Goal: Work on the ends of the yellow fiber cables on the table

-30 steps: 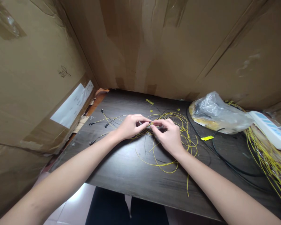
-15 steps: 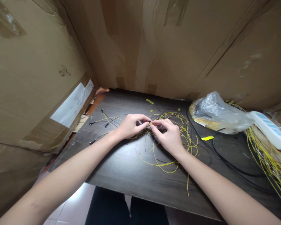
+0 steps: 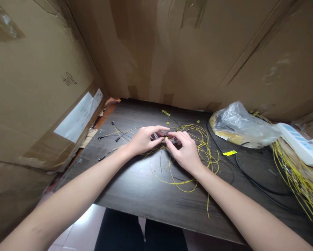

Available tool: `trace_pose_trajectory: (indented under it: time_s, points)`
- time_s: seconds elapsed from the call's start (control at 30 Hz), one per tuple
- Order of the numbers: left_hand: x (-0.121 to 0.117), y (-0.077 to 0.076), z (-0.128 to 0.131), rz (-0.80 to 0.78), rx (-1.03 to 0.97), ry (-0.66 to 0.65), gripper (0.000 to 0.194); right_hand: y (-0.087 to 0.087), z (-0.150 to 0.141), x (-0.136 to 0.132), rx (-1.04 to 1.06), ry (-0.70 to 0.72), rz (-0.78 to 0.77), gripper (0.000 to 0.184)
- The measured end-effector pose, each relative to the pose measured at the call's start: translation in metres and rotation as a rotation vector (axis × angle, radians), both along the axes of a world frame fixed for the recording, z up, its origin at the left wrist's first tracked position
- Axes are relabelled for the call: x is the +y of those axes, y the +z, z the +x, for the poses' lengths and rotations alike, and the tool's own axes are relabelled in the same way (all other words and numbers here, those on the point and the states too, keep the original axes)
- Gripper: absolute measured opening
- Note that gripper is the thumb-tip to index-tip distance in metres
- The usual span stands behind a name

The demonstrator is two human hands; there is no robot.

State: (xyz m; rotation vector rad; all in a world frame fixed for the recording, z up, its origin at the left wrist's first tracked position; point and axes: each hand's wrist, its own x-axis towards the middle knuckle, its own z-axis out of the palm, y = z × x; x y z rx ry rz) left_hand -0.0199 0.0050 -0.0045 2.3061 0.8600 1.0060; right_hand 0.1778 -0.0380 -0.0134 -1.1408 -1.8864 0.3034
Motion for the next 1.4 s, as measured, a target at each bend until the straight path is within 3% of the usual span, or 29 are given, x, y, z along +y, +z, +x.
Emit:
trace_pose_trajectory:
  time_s: [0.27,0.8,0.9,1.0,1.1,1.17,1.27,1.4]
  points:
    - [-0.003,0.003,0.001,0.166,0.084,0.047,0.020,0.000,0.001,0.000,-0.007,0.025,-0.035,0.011]
    - [-0.006,0.005,0.003,0.037,0.013,-0.012,0.020,0.001,0.001,0.000,-0.012,0.038,-0.051,0.010]
    - [-0.007,0.007,0.004,0.054,0.020,0.024,0.017,0.001,0.000,0.000,0.010,0.031,-0.048,0.012]
    - [-0.008,0.010,0.005,0.142,-0.005,0.143,0.010,0.002,-0.001,-0.001,0.028,0.022,-0.029,0.013]
    - [-0.007,0.011,0.004,0.191,-0.019,0.248,0.037,0.002,-0.001,-0.002,0.027,0.017,-0.027,0.012]
    - [-0.005,0.009,0.002,0.144,-0.029,0.251,0.045,0.002,-0.001,-0.002,0.018,0.026,-0.021,0.011]
    - [-0.002,0.003,0.000,0.045,-0.062,0.217,0.043,0.002,-0.002,-0.002,0.011,0.036,-0.009,0.011]
    - [-0.001,0.000,-0.001,0.040,-0.073,0.181,0.032,0.004,-0.004,-0.004,0.013,0.038,0.057,0.012]
